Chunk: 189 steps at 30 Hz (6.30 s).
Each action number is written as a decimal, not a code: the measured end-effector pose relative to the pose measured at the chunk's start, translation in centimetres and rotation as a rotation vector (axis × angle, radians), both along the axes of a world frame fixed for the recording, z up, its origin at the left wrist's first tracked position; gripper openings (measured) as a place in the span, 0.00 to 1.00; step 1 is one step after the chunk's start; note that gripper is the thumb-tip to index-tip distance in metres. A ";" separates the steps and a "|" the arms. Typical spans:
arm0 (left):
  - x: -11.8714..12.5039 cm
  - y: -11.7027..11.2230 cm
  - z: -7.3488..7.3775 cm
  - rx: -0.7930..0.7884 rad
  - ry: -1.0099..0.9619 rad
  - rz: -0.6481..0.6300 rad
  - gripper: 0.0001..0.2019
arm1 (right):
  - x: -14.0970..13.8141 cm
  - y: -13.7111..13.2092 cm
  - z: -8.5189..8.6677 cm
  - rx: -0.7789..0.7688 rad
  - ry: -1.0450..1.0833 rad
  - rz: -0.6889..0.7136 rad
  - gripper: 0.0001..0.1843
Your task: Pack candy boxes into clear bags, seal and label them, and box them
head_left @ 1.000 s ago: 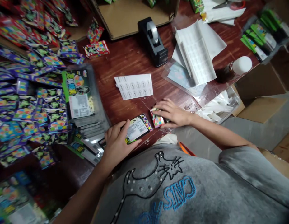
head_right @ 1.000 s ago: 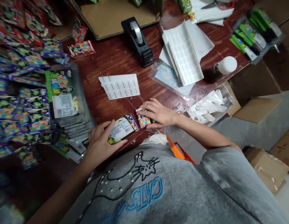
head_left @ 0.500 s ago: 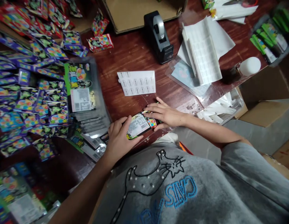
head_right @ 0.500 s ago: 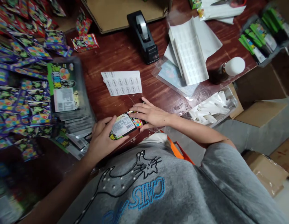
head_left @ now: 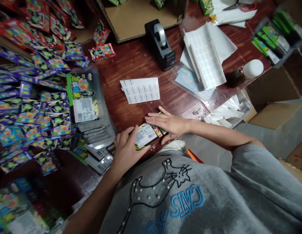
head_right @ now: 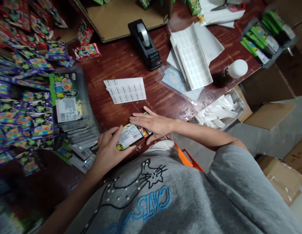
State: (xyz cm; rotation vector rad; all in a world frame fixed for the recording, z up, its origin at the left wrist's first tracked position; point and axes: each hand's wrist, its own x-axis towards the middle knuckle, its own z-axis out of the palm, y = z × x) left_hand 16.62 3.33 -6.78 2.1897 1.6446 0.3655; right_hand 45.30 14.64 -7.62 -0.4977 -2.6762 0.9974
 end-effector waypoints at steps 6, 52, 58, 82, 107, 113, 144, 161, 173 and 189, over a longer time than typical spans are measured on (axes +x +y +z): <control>0.5 0.2 0.7 -0.025 0.055 0.012 0.45 | 3.0 2.3 0.5 -0.002 -0.046 -0.055 0.61; -3.5 3.4 1.4 -0.116 -0.963 0.541 0.12 | -10.4 -1.6 1.3 -0.676 0.581 -0.693 0.18; -4.7 4.5 3.3 -0.208 -0.963 0.554 0.17 | -10.0 0.2 3.5 -0.659 0.473 -0.557 0.15; -6.1 9.8 3.8 -0.420 -0.783 0.209 0.13 | -8.3 10.0 4.5 -0.009 0.190 -0.465 0.20; -3.4 21.6 2.4 -0.110 -0.279 0.130 0.21 | -10.0 15.9 -0.1 0.217 -0.008 -0.363 0.13; -2.4 24.1 1.8 -0.166 -0.229 0.120 0.21 | -8.8 15.4 1.2 0.160 0.138 -0.397 0.15; -6.1 9.1 6.4 -0.421 -0.736 0.273 0.14 | -9.5 3.8 4.3 -0.215 0.328 -0.325 0.36; -5.7 6.5 4.8 -0.276 -0.724 0.243 0.15 | -7.5 1.1 6.0 -0.207 0.348 -0.349 0.42; -4.9 6.2 6.0 -0.199 -0.660 0.230 0.10 | -10.5 3.7 8.0 -0.428 0.143 -0.203 0.50; -5.9 6.6 5.5 -0.277 -0.763 0.224 0.16 | -10.9 1.4 7.9 0.007 -0.024 -0.192 0.45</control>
